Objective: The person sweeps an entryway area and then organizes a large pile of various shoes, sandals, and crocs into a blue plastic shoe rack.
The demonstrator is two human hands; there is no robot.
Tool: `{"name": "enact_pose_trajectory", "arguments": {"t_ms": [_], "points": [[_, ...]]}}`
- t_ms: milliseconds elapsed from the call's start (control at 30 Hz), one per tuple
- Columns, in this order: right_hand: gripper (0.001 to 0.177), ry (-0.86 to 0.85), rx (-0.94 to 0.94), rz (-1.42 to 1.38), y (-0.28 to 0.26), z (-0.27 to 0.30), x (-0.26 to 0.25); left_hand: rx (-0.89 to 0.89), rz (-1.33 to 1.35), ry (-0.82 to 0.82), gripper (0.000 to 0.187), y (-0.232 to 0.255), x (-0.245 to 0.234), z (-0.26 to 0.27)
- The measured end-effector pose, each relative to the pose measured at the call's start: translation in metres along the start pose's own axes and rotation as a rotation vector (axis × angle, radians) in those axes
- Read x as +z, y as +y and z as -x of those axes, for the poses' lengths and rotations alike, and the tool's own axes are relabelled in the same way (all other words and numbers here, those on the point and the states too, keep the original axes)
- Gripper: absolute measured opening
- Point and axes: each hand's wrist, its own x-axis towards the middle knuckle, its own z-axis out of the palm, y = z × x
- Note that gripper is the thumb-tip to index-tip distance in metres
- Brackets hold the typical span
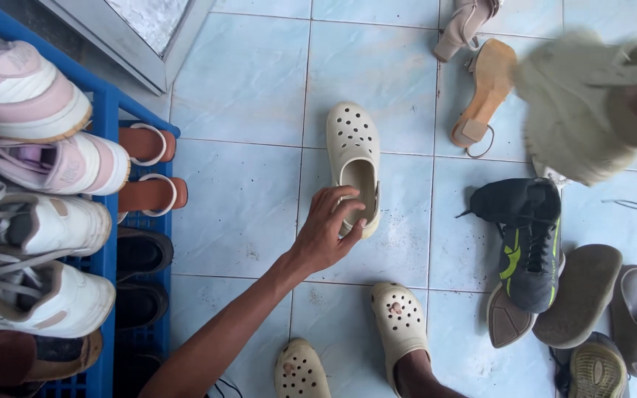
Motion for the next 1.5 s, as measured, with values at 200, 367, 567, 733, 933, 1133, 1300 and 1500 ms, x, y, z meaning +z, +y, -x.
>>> {"name": "enact_pose_trajectory", "arguments": {"t_ms": [200, 367, 567, 733, 933, 1133, 1300, 1500], "points": [[0.032, -0.095, -0.110, -0.454, -0.370, 0.080, -0.011, -0.380, 0.529, -0.019, 0.065, 0.038, -0.027, -0.018], [0.018, -0.250, -0.265, -0.445, -0.474, 0.124, 0.041, -0.266, 1.049, 0.481, 0.080, 0.022, -0.013, 0.006], [0.021, -0.589, -0.413, -0.516, -0.503, 0.147, 0.083, -0.468, 0.772, 0.754, 0.055, -0.033, -0.042, 0.065], [0.022, -0.679, -0.359, -0.446, -0.477, 0.157, 0.148, -0.519, 0.673, 0.772, 0.042, -0.080, 0.007, 0.085], [0.038, -0.802, -0.225, -0.447, -0.456, 0.171, 0.163, -0.556, 0.258, 0.659, 0.024, -0.099, 0.024, 0.078], [0.063, -0.550, -0.218, -0.043, -0.402, 0.168, 0.189, -0.811, 0.537, 0.460, 0.043, -0.073, 0.014, 0.089], [0.085, -0.568, -0.132, 0.217, -0.383, 0.154, 0.239, -0.757, 0.458, 0.335, 0.074, -0.059, 0.029, 0.093], [0.094, -0.605, 0.102, 0.197, -0.404, 0.131, 0.255, -0.668, 0.299, 0.406, 0.081, -0.049, 0.021, 0.085]]}}
